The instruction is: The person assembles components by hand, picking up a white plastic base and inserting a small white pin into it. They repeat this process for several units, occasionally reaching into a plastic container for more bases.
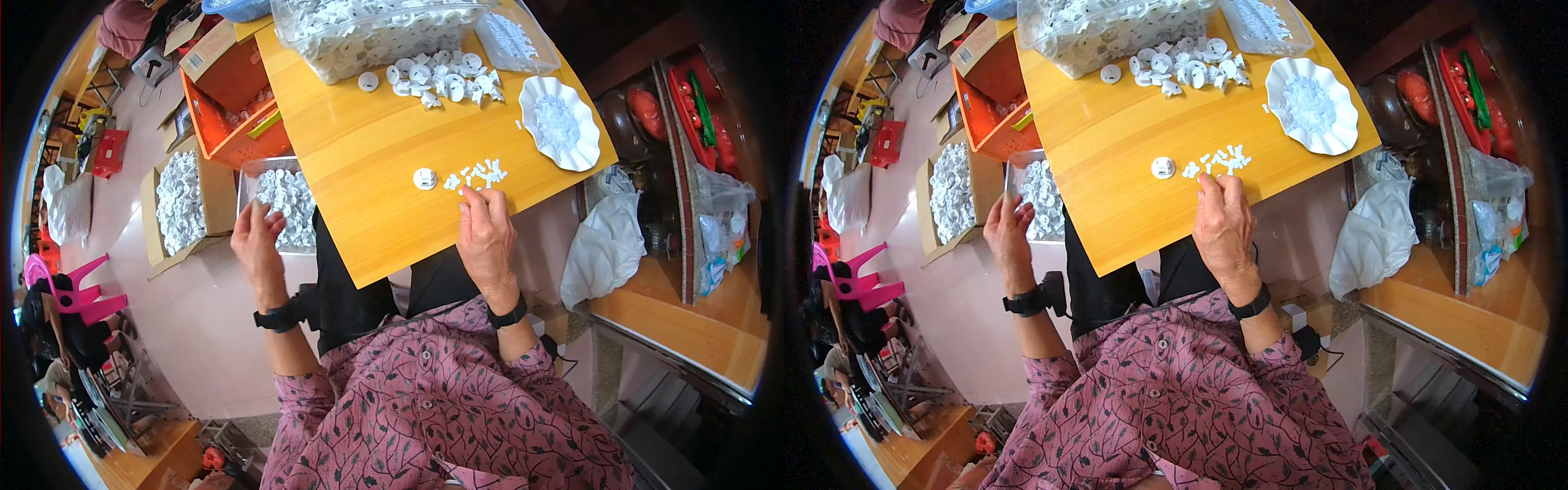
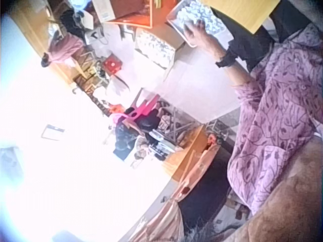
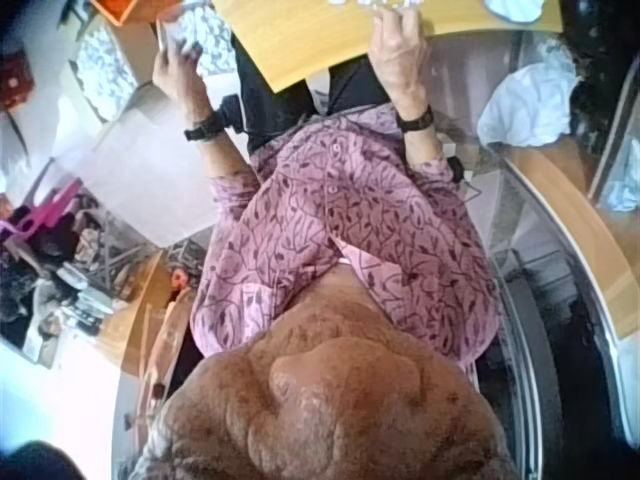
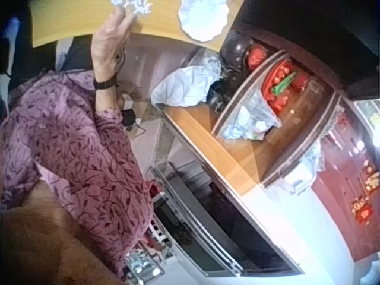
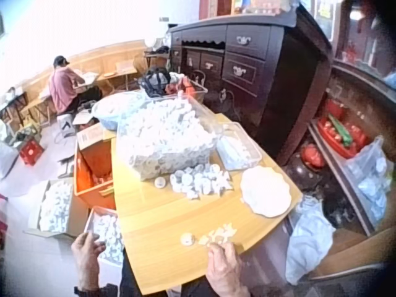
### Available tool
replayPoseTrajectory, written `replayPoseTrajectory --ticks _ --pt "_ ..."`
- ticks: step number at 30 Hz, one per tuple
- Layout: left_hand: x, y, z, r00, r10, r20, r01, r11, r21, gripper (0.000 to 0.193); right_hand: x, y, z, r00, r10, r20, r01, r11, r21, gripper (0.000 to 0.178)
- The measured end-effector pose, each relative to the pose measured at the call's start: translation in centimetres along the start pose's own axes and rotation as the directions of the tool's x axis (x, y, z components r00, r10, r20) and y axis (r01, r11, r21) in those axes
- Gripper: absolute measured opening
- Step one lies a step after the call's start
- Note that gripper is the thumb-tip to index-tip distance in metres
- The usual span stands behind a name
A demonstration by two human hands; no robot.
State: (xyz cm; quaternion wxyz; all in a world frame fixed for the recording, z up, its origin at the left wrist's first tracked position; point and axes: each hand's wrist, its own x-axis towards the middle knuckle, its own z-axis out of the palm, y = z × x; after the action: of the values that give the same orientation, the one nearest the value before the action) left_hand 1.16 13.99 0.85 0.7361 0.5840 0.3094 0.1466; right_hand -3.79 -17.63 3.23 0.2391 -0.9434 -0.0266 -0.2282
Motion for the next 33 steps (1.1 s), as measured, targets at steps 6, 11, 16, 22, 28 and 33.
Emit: replayPoseTrajectory --ticks 6,11,16,22,28,33 --pt "-7.6 0.9 8.3 0.806 0.243 0.54 -0.39 0.904 0.175 0.019 -0.4 -0.1 -0.1 0.994 -0.083 0.065 0.09 0.99 -0.108 0.02" --pt "-10.1 -0.7 12.2 0.629 0.373 0.682 -0.683 0.684 0.256 0.02 -1.5 -0.8 -1.4 0.984 -0.101 0.144 0.113 0.991 -0.077 0.024" --pt "-10.5 -1.7 13.7 0.533 0.404 0.743 -0.795 0.541 0.276 0.026 -2.7 -1.4 -3.0 0.962 -0.143 0.233 0.155 0.987 -0.035 0.033" --pt "-10.6 -1.9 13.9 0.509 0.33 0.795 -0.821 0.464 0.332 0.022 -4.1 -0.3 -2.3 0.966 -0.216 0.145 0.213 0.976 0.035 0.023" --pt "-10.3 -2.3 13.3 0.557 0.333 0.761 -0.779 0.528 0.339 0.02 -4.3 0.1 -1.6 0.967 -0.251 0.034 0.249 0.967 0.057 0.017" --pt "-9.9 -2.3 12.5 0.579 0.278 0.766 -0.681 0.682 0.267 0.018 -4.2 -0.2 -1.8 0.979 -0.203 0.011 0.201 0.975 0.09 0.013"
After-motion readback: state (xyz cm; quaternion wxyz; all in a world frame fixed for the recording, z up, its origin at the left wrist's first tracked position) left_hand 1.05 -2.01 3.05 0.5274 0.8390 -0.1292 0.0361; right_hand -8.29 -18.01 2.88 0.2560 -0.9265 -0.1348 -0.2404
